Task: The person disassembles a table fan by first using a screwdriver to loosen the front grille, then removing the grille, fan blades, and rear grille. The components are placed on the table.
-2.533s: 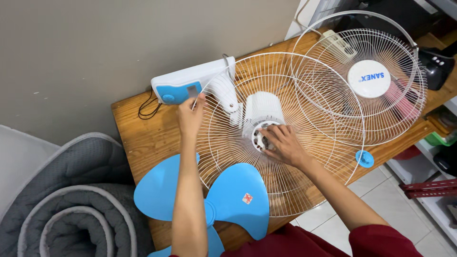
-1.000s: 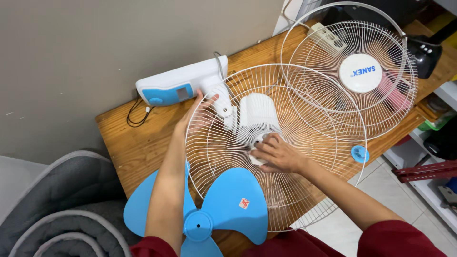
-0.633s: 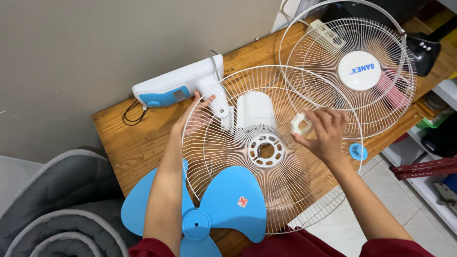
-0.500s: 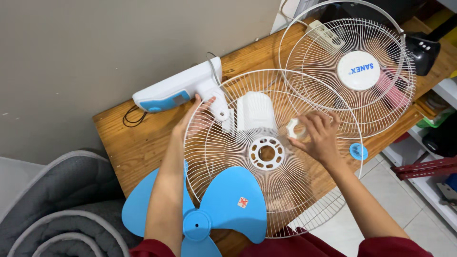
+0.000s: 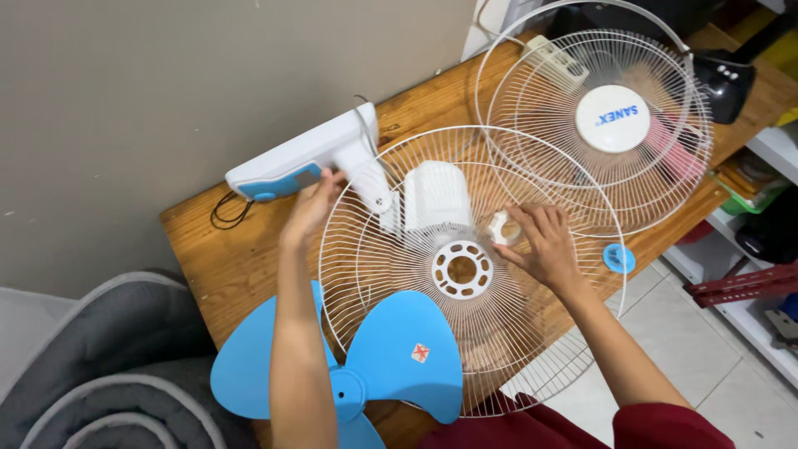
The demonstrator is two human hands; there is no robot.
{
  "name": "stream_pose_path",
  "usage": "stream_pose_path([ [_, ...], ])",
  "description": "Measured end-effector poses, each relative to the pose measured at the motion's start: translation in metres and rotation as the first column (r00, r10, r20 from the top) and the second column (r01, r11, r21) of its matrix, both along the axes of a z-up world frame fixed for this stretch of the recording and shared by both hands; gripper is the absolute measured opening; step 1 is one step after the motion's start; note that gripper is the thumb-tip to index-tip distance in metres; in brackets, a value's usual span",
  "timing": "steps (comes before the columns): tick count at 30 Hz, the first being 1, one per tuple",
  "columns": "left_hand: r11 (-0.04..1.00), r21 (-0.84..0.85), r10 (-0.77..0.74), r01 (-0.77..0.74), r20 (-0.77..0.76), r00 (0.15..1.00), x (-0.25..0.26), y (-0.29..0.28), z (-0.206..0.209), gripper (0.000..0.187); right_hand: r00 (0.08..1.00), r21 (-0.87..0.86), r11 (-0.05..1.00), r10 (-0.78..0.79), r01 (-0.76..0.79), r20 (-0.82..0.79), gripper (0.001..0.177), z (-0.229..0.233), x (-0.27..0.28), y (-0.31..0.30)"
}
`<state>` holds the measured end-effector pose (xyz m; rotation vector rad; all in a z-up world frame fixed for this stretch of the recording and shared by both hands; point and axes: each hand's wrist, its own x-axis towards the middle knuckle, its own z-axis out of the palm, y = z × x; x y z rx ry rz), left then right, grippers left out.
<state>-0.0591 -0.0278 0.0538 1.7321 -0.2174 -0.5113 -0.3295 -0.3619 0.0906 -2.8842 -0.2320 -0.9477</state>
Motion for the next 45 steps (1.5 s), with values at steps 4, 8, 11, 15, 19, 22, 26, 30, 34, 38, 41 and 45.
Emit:
stream_pose_path([
  [4,0.941,-0.059,0.316,-0.334,0.511,0.799,-0.053,-0.002,0.064,0.039,0.999,0.089,0.996,-0.01,0.005,0.053,0.078,0.013,-0.016,0.005],
  [8,0.963,-0.219,0.262,-0.159,0.605,0.752,-0.122,-0.056,0.103,0.027,0.981,0.144,0.99,-0.041,0.014,0.188,0.077,0.032,-0.041,-0.001],
  [11,0.969,-0.214,0.051,0.121,0.656,0.753,-0.165,-0.11,0.103,0.021,0.952,0.249,0.967,-0.132,0.062,0.276,0.076,0.045,-0.07,-0.019],
  [15,0.917,-0.109,-0.228,0.384,0.646,0.729,-0.216,-0.168,0.092,0.023,0.88,0.388,0.898,-0.346,0.21,0.324,0.068,0.038,-0.116,-0.06],
  [19,0.876,0.006,-0.344,0.482,0.708,0.617,-0.241,-0.202,0.078,0.03,0.82,0.581,0.662,-0.571,0.473,-0.017,0.065,-0.014,-0.146,-0.107],
  [22,0.908,0.15,-0.358,0.391,0.761,0.541,-0.249,-0.223,0.063,0.033,0.856,0.419,0.748,-0.476,0.514,-0.2,0.058,-0.066,-0.152,-0.125],
  [26,0.917,0.217,-0.371,0.335,0.773,0.514,-0.253,-0.237,0.04,0.035,0.886,0.286,0.857,-0.337,0.428,-0.318,0.043,-0.107,-0.141,-0.12],
  [30,0.916,0.211,-0.367,0.341,0.785,0.5,-0.249,-0.236,0.029,0.038,0.901,0.197,0.902,-0.318,0.384,-0.296,0.041,-0.11,-0.127,-0.12],
  [34,0.925,0.181,-0.336,0.334,0.8,0.497,-0.241,-0.228,0.03,0.035,0.896,0.356,0.825,-0.377,0.44,-0.233,0.038,-0.099,-0.124,-0.122],
  [38,0.917,0.235,-0.388,0.322,0.713,0.584,-0.234,-0.218,0.03,0.033,0.978,0.936,0.29,-0.109,0.201,-0.176,0.042,-0.067,-0.115,-0.11],
  [41,0.951,0.175,-0.287,0.256,0.807,0.517,-0.223,-0.208,0.026,0.038,0.953,0.96,-0.044,0.145,0.276,-0.267,0.056,-0.028,-0.113,-0.092],
  [45,0.969,0.197,-0.247,0.15,0.798,0.55,-0.212,-0.195,0.017,0.038,0.911,0.921,0.078,0.135,0.381,-0.389,0.057,-0.007,-0.102,-0.062],
])
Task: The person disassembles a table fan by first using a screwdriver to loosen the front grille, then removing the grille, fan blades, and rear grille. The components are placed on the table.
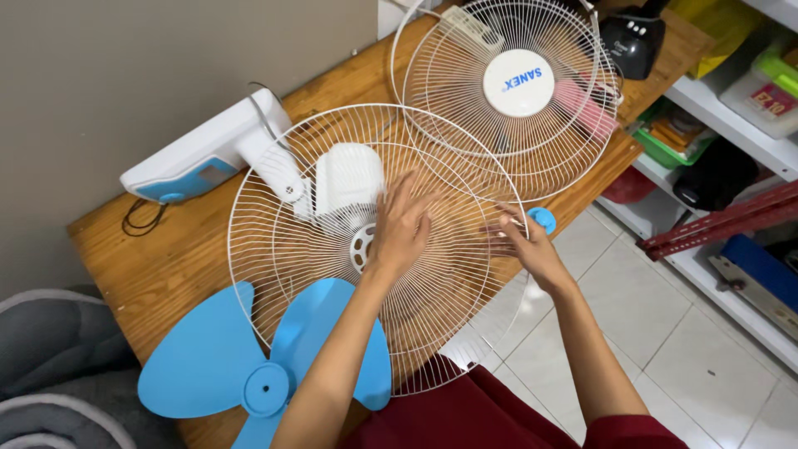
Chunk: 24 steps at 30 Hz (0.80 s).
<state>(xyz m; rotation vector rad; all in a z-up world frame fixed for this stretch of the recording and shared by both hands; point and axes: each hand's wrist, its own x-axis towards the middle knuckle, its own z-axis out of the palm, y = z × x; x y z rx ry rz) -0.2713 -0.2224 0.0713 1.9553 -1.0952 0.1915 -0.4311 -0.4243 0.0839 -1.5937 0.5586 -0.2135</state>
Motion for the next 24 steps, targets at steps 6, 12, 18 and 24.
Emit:
stream_pose_path([
  [6,0.997,0.004,0.076,-0.076,-0.018,0.997,0.013,0.017,-0.003,0.039,0.997,-0.052,0.997,-0.054,0.057,0.061,0.059,-0.003,0.008,-0.004],
  [12,0.994,-0.046,0.095,-0.096,-0.028,0.995,0.013,0.025,0.007,0.038,0.977,-0.086,0.986,-0.124,0.141,0.174,0.059,0.006,-0.008,-0.027],
  [18,0.991,-0.09,0.101,-0.102,-0.019,0.995,0.013,0.029,0.012,0.036,0.942,-0.132,0.968,-0.166,0.211,0.291,0.063,0.033,-0.039,-0.057],
  [24,0.986,-0.062,0.156,-0.156,-0.005,0.988,0.016,0.021,0.006,0.038,0.908,-0.187,0.926,-0.254,0.328,0.332,0.068,0.051,-0.065,-0.081],
])
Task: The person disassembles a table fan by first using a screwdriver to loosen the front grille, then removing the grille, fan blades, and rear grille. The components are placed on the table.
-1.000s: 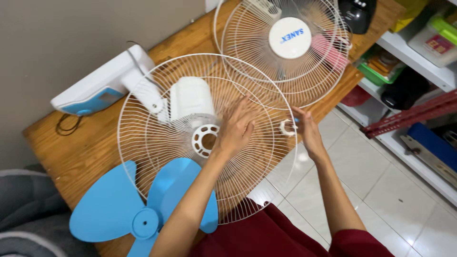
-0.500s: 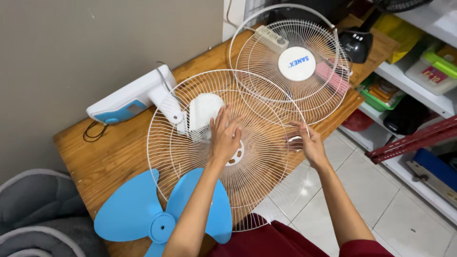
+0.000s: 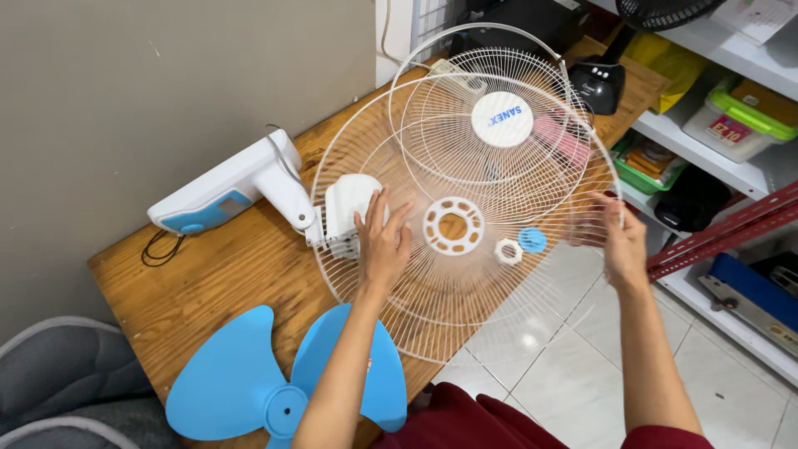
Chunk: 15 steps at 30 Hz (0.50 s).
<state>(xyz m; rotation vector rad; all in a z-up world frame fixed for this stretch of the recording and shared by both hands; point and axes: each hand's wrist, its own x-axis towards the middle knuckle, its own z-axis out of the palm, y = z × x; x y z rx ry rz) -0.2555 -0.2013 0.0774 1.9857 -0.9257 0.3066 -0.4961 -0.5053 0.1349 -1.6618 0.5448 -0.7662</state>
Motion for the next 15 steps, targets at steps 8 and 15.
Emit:
stream_pose_path([
  [8,0.993,-0.095,0.078,-0.071,0.069,0.995,0.01,0.004,0.004,0.036,0.988,0.152,0.984,-0.114,0.097,0.104,0.072,0.0,-0.027,-0.016],
  [15,0.974,-0.092,0.212,-0.208,0.043,0.976,0.02,-0.004,0.035,0.039,0.942,0.244,0.946,-0.267,0.215,0.205,0.063,-0.039,0.024,-0.025],
])
